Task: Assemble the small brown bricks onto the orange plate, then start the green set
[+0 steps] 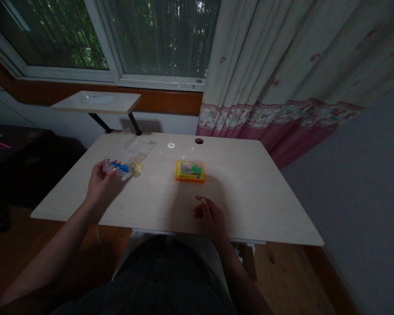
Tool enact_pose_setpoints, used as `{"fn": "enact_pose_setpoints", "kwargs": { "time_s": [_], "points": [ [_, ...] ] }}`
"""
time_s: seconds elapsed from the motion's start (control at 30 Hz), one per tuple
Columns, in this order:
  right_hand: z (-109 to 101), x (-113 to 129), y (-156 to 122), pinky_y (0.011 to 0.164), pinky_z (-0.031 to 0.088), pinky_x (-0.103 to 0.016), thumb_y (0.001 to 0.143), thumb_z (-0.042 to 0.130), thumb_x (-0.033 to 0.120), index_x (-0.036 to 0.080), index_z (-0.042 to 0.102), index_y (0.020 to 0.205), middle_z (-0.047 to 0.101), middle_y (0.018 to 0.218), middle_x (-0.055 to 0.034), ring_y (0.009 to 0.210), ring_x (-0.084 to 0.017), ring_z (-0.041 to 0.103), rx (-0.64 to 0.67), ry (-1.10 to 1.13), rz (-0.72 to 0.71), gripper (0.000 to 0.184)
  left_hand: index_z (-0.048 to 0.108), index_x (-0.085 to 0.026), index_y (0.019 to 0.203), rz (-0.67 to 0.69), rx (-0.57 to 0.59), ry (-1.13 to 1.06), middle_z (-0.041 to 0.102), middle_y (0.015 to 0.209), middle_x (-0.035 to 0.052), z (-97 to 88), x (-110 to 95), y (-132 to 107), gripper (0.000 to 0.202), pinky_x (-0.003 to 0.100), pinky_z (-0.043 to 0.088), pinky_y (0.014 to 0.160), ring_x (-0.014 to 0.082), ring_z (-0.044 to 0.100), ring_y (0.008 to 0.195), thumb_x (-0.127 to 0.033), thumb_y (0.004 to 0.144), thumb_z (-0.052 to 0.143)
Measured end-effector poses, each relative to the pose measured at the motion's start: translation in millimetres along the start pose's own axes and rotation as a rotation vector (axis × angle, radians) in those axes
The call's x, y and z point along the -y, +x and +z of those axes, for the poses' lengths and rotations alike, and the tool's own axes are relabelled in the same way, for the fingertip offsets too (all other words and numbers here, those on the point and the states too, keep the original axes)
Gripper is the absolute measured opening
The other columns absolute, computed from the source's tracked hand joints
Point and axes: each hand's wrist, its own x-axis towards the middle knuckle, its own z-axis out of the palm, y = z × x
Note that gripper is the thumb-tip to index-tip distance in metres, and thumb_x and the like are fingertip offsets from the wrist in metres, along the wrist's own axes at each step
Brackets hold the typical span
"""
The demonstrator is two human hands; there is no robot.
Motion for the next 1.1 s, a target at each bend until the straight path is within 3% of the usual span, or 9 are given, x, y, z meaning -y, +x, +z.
{"fn": "enact_pose_setpoints", "kwargs": {
  "time_s": [0.23, 0.43, 0.77, 1.1],
  "points": [
    [5, -15, 0, 0.059, 0.055, -0.026, 0.096, 0.04, 0.055, 0.018, 0.066, 0.11, 0.068, 0.07, -0.0024, 0.058, -0.014, 0.066, 0.035, -0.01, -0.005, 0.048, 0.052, -0.026, 0.117, -0.019, 0.089, 0.031, 0.065, 0.115, 0.0062, 3.1, 20, 21, 0.057, 0.043, 0.055, 0.092, 0.0208, 0.067, 0.1, -0.036, 0.069, 0.081],
    [5, -16, 1, 0.061, 0.053, -0.025, 0.097, 0.04, 0.054, 0.018, 0.067, 0.11, 0.068, 0.072, -0.0023, 0.059, -0.014, 0.065, 0.061, -0.063, -0.008, 0.047, 0.052, -0.024, 0.117, -0.011, 0.202, 0.046, 0.064, 0.119, 0.0091, 10.1, 22, 32, 0.06, 0.052, 0.049, 0.101, 0.0245, 0.065, 0.106, -0.037, 0.067, 0.082],
    [7, -16, 3, 0.061, 0.054, -0.027, 0.096, 0.039, 0.055, 0.018, 0.068, 0.11, 0.069, 0.073, -0.0036, 0.06, -0.016, 0.065, 0.081, -0.102, -0.012, 0.049, 0.054, -0.019, 0.118, -0.01, 0.36, 0.127, 0.063, 0.122, 0.0124, 17.5, 6, 45, 0.07, 0.053, 0.042, 0.107, 0.026, 0.063, 0.111, -0.035, 0.059, 0.086],
    [6, -15, 1, 0.061, 0.054, -0.026, 0.097, 0.039, 0.054, 0.017, 0.068, 0.109, 0.069, 0.073, -0.0034, 0.06, -0.015, 0.066, 0.081, -0.101, -0.014, 0.048, 0.059, -0.02, 0.121, 0.104, 0.52, 0.313, 0.062, 0.124, 0.0127, 16.9, -4, 53, 0.067, 0.053, 0.043, 0.108, 0.0305, 0.06, 0.118, -0.032, 0.06, 0.085]
  ]
}}
